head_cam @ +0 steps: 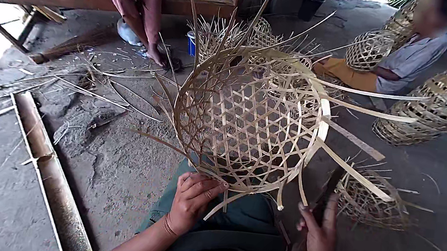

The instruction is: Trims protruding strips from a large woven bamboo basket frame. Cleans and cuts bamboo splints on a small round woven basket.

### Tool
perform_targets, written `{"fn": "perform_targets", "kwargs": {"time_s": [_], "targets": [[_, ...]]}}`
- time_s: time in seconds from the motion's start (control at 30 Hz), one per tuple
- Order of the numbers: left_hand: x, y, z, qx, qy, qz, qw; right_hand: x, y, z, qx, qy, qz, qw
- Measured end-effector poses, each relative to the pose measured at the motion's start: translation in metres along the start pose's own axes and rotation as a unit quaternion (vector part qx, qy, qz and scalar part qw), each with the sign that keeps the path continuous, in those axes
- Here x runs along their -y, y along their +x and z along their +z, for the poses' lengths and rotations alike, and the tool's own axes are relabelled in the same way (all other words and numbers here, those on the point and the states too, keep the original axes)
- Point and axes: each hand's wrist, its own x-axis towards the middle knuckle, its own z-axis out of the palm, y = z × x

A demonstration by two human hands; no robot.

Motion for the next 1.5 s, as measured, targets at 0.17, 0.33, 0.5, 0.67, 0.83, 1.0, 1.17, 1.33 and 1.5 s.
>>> {"fn": "perform_targets", "kwargs": {"time_s": [0.17, 0.33, 0.5, 0.67, 0.83, 1.0, 1.17, 1.33, 1.5], "targets": [[-0.011, -0.01, 0.003, 0.019, -0.035, -0.002, 0.999, 0.0, -0.043, 0.038, 0.191, 0.083, 0.083, 0.974], [-0.024, -0.019, 0.005, 0.037, -0.046, -0.005, 0.998, 0.03, -0.052, 0.098, 0.164, 0.224, 0.152, 0.949], [-0.027, -0.028, -0.001, 0.114, -0.035, -0.018, 0.993, 0.043, -0.038, 0.122, 0.141, 0.223, 0.2, 0.944], [-0.022, -0.039, -0.006, 0.123, -0.084, -0.03, 0.988, 0.046, -0.025, 0.13, 0.074, 0.199, 0.221, 0.952], [-0.027, -0.044, -0.021, -0.022, -0.264, -0.219, 0.939, 0.042, -0.022, 0.125, 0.07, 0.204, 0.218, 0.952], [-0.01, 0.0, -0.027, 0.021, -0.418, -0.529, 0.738, 0.038, -0.022, 0.12, 0.086, 0.213, 0.2, 0.952], [-0.006, 0.05, -0.013, -0.012, -0.45, -0.522, 0.725, 0.049, -0.006, 0.126, 0.117, 0.219, 0.081, 0.965], [0.004, 0.087, 0.02, -0.063, -0.489, -0.526, 0.693, 0.056, 0.043, 0.133, 0.116, 0.186, -0.024, 0.975], [-0.004, 0.094, 0.045, -0.074, -0.535, -0.606, 0.584, 0.058, 0.062, 0.127, 0.148, 0.165, -0.053, 0.974]]}}
